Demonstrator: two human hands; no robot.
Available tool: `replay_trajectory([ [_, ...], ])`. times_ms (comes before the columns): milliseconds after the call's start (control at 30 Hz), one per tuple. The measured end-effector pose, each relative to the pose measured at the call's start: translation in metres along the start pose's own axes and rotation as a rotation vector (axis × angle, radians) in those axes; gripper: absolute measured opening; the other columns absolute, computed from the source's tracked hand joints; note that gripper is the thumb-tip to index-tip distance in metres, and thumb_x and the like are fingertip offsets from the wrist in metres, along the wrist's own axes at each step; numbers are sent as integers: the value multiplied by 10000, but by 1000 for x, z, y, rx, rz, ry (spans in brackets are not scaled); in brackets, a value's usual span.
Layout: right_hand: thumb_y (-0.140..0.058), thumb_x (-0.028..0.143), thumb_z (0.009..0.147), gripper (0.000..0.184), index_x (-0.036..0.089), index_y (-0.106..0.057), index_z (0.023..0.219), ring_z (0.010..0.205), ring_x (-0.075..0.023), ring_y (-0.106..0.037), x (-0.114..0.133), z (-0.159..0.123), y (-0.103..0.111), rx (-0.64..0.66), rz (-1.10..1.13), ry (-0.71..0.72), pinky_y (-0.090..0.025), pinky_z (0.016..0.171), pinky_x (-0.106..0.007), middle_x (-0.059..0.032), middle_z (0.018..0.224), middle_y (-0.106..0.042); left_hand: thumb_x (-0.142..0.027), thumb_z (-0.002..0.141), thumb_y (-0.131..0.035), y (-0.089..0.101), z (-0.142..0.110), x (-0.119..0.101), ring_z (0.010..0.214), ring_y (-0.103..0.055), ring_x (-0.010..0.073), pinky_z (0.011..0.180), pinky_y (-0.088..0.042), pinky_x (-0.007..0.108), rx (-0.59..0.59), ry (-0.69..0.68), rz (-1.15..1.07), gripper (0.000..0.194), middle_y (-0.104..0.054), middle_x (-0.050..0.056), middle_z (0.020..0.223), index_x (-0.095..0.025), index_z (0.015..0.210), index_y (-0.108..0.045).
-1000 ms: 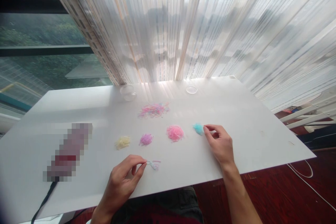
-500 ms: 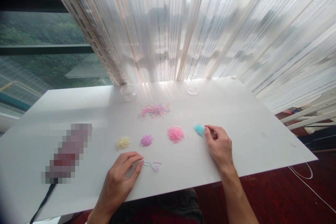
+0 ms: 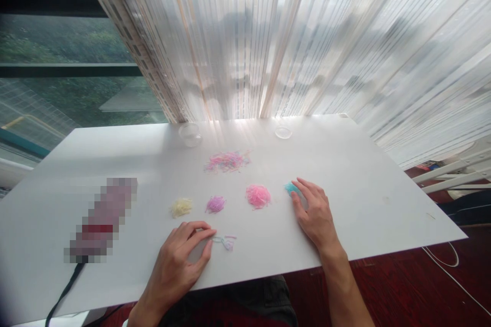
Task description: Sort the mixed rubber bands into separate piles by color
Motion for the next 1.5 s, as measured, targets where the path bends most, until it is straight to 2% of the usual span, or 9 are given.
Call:
replay_trajectory([
  [233, -509, 506, 1061, 399, 229, -725, 1249, 1153, -320, -679, -1, -2, 0, 27, -40, 14, -535, 1029, -544, -119, 1224, -776, -231, 1050, -587, -1, 1, 1, 846, -665, 218, 763, -463, 364, 30, 3, -16, 157, -720, 39, 1002, -243, 968, -721],
  [433, -530, 507, 1049, 379, 236, -738, 1212, 1132, -310, -688, 0, 0, 1, 6, -18, 5, -553, 1026, -535, -117, 1199, -777, -223, 1074, -536, -2, 2, 3, 883, -698, 217, 783, -471, 360, 35, 3, -34, 171, -736, 42, 997, -225, 984, -680],
  [567, -573, 461, 1032, 336, 223, -747, 1194, 1107, -310, -691, 2, 2, 8, -37, 25, -13, -610, 923, -505, -127, 1196, -772, -241, 1077, -528, 0, 0, 7, 850, -704, 209, 774, -512, 338, 25, 58, -109, 156, -754, 48, 977, -217, 1002, -663],
  [733, -618, 266, 1018, 178, 230, -750, 1133, 1051, -283, -711, 45, -6, 28, -165, 117, 84, -605, 950, -492, -116, 1105, -768, -305, 1070, -556, -2, 0, 8, 670, -670, 170, 649, -527, 267, 40, 189, -276, 174, -748, 10, 801, -222, 980, -679],
  [900, -630, 117, 983, 263, 244, -715, 1197, 946, -240, -722, 122, -25, 13, 40, 445, 271, -627, 827, -392, -81, 1021, -761, -293, 1038, -623, -12, 6, -1, 639, -655, 140, 627, -524, 233, 43, 198, -391, 142, -770, -2, 811, -221, 968, -723],
  [1000, -645, 124, 988, 274, 226, -688, 1238, 916, -227, -703, 147, -33, -5, 157, 557, 299, -625, 794, -367, -77, 995, -751, -285, 1035, -631, -16, 7, -2, 653, -661, 135, 640, -532, 228, 38, 201, -421, 130, -776, 7, 848, -217, 994, -735],
  [1167, -677, 128, 983, 198, 200, -687, 1168, 847, -210, -668, 155, -40, -25, 216, 575, 314, -609, 733, -344, -71, 940, -745, -266, 1044, -627, -16, 6, -3, 669, -662, 130, 645, -531, 221, 45, 190, -453, 119, -769, 8, 864, -222, 1013, -733],
  [1300, -649, 79, 989, 189, 204, -690, 1124, 809, -205, -642, 157, -44, -29, 206, 539, 365, -597, 708, -343, -59, 890, -745, -234, 1038, -639, -16, 7, -5, 681, -661, 128, 686, -553, 224, 47, 166, -464, 89, -755, 3, 856, -229, 1032, -727],
  [1500, -642, 111, 994, 165, 212, -701, 1109, 802, -209, -658, 155, -42, -29, 211, 547, 330, -603, 701, -355, -60, 890, -749, -220, 1037, -635, -16, 8, -7, 704, -683, 137, 717, -583, 245, 45, 144, -466, 85, -759, 18, 873, -227, 1030, -720],
])
Point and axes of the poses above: each hand's wrist, its own z-axis towards the middle knuckle, its own y-axis out of the back of the hand, x = y × z, the point moved 7 cm from there along z, towards the middle knuckle
